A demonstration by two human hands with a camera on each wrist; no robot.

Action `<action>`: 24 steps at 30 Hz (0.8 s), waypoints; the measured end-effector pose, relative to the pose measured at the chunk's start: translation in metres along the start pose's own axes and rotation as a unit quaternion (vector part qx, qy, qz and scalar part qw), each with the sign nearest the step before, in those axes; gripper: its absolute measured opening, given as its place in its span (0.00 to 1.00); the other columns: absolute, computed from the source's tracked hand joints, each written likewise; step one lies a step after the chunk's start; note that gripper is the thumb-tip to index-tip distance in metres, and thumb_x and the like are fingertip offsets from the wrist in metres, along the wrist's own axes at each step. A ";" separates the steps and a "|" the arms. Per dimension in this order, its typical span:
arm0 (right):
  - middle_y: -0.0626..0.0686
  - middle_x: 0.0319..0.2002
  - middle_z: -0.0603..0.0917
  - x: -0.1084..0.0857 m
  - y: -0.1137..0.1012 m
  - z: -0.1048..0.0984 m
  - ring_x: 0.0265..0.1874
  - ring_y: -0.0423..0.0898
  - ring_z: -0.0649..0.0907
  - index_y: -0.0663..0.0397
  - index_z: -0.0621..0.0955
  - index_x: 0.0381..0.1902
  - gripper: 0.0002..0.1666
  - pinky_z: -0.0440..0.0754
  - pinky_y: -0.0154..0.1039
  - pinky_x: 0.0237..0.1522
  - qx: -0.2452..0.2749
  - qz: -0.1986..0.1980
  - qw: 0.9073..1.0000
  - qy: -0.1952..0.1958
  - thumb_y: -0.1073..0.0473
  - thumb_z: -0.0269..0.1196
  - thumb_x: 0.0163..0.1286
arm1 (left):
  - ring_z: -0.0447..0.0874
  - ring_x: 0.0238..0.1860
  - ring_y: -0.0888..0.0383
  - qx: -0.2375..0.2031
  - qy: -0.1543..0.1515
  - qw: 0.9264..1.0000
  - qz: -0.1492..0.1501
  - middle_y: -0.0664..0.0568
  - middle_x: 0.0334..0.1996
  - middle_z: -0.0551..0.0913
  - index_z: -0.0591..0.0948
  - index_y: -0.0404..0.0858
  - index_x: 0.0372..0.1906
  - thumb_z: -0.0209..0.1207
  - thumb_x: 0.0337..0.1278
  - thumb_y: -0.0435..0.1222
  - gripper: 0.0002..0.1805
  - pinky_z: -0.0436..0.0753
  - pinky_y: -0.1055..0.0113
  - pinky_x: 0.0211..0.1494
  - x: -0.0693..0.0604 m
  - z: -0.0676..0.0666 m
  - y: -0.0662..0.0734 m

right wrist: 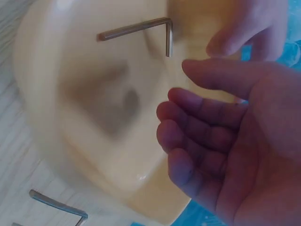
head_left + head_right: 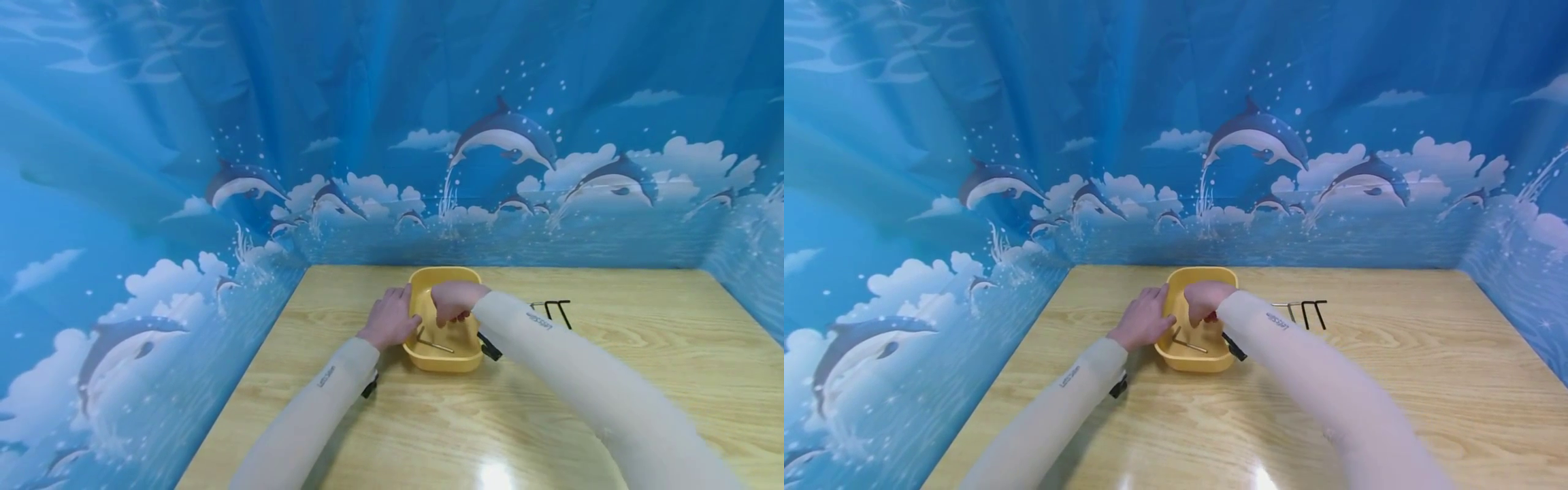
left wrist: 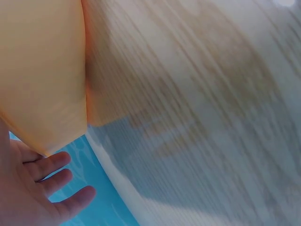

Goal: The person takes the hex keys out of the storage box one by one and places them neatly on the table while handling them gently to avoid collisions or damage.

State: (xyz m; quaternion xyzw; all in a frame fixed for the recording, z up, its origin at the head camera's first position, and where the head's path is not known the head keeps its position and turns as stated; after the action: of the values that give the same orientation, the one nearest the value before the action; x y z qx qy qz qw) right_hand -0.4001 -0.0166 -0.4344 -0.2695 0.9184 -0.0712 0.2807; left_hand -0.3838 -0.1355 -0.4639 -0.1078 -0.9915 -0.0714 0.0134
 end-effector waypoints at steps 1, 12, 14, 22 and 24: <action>0.50 0.18 0.76 0.003 -0.001 0.001 0.14 0.42 0.71 0.51 0.78 0.22 0.12 0.66 0.34 0.16 -0.005 -0.002 1.000 -0.007 0.60 0.65 0.66 | 0.62 0.74 0.45 0.001 -0.001 1.000 0.001 0.41 0.73 0.68 0.54 0.35 0.80 0.53 0.70 0.52 0.43 0.70 0.46 0.71 0.000 0.000 0.000; 0.52 0.19 0.77 0.017 -0.008 0.018 0.18 0.44 0.71 0.59 0.84 0.24 0.07 0.64 0.32 0.16 0.006 -0.023 0.996 -0.090 0.64 0.65 0.62 | 0.64 0.73 0.46 0.005 0.009 1.000 0.009 0.41 0.72 0.69 0.55 0.34 0.79 0.53 0.68 0.52 0.44 0.72 0.47 0.70 0.000 0.002 0.003; 0.52 0.18 0.74 0.016 -0.007 0.023 0.17 0.43 0.69 0.57 0.81 0.21 0.11 0.62 0.33 0.16 0.012 -0.019 0.994 -0.106 0.61 0.66 0.63 | 0.64 0.73 0.46 0.002 0.011 1.000 0.010 0.41 0.72 0.69 0.56 0.34 0.79 0.54 0.68 0.52 0.43 0.72 0.47 0.70 0.000 0.003 0.004; 0.59 0.35 0.90 0.015 -0.011 0.025 0.28 0.44 0.84 0.59 0.89 0.32 0.14 0.77 0.32 0.25 0.017 0.003 0.992 -0.127 0.52 0.74 0.59 | 0.65 0.72 0.46 0.007 0.017 1.000 0.013 0.41 0.70 0.70 0.56 0.34 0.79 0.55 0.66 0.51 0.44 0.73 0.48 0.70 0.002 0.000 0.002; 0.61 0.38 0.90 0.017 -0.012 0.028 0.26 0.43 0.84 0.60 0.90 0.34 0.14 0.77 0.32 0.25 0.018 0.009 0.991 -0.136 0.54 0.74 0.59 | 0.66 0.71 0.46 0.002 0.015 1.000 0.011 0.41 0.70 0.71 0.56 0.34 0.79 0.55 0.65 0.50 0.44 0.73 0.48 0.70 0.000 0.001 0.001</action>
State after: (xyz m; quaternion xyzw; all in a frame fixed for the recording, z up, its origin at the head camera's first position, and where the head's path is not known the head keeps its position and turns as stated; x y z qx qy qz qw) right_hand -0.3904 -0.0353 -0.4624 -0.2638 0.8726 -0.0479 0.4082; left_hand -0.3830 -0.1342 -0.4646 -0.1172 -0.9902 -0.0704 0.0295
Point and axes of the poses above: each hand's wrist, its own x-axis towards the middle knuckle, its own z-axis out of the palm, y = z × x, the point moved 7 cm from there along x, towards the middle knuckle
